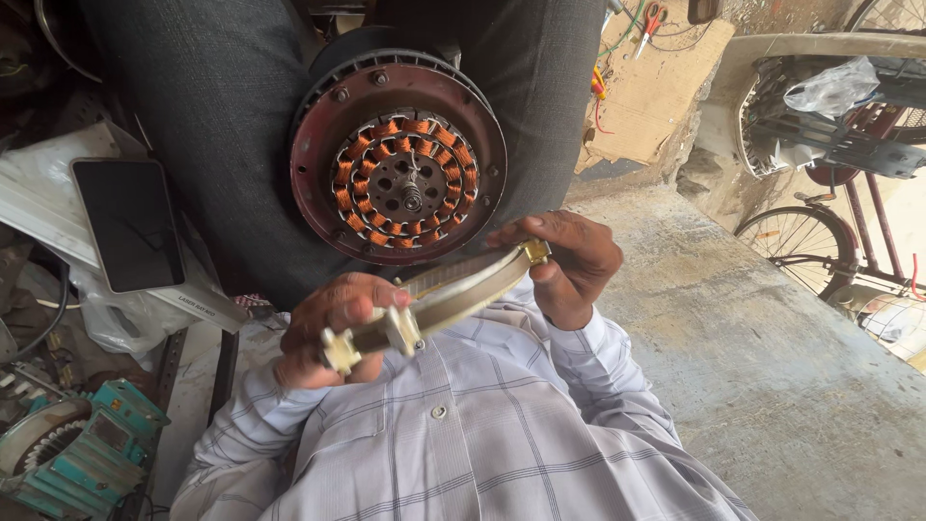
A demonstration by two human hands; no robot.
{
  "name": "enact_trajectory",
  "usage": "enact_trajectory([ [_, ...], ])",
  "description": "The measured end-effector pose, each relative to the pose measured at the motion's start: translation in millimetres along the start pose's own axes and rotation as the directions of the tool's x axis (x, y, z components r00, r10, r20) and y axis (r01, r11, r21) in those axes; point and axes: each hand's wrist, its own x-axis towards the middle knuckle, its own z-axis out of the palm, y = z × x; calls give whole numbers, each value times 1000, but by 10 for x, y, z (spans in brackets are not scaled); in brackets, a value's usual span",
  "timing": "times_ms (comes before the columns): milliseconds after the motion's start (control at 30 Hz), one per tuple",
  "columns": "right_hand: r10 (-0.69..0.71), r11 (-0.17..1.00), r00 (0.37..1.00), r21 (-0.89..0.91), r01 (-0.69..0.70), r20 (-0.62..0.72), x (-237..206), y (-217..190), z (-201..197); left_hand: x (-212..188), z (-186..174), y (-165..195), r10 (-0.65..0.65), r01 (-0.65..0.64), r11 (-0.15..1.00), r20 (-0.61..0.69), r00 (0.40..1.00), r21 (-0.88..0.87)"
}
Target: The person disassembles a motor component by unscrewing the casing with a screwdriver, then separates the housing to reveal the internal copper windings. They inspect the rotor and stator, then reassemble the unit by aligning the parts and securing them with a hammer.
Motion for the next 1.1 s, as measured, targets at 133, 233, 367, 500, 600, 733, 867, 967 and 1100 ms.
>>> enact_trajectory([
  [133, -308, 870, 948, -380, 314, 79, 169, 19, -74, -60, 328, -14, -373, 270, 916, -380, 847, -297],
  [233, -354, 833, 929, -415, 366, 109, 273, 18, -128, -60, 387, -31, -519, 325, 838, -455, 724, -439],
  [367, -343, 636, 862, -583, 506, 374, 292, -40, -127, 18, 340, -106, -542, 297, 827, -536, 647, -478],
  [500, -174, 652, 860, -599, 465, 479, 232, -33, 9, 122, 373, -150, -561, 306, 822, -584, 587, -481],
  [600, -154, 708, 899, -590, 389, 409, 200, 51, 117, 204, 386, -165, -555, 345, 830, -584, 592, -439],
  [733, -174, 742, 917, -564, 362, 360, 221, 144, 72, 254, 153, -139, -446, 503, 864, -480, 755, -12],
  [867, -152, 745, 891, -542, 388, 428, 292, 143, -104, 168, -151, -105, -450, 511, 650, -258, 855, 562],
  [967, -105, 757, 871, -530, 383, 480, 363, 142, -152, 61, -226, -155, -410, 462, 621, -240, 880, 633],
  [1100, -53, 785, 864, -514, 346, 500, 487, 155, -141, -34, -207, -239, -424, 484, 629, -253, 870, 608],
])
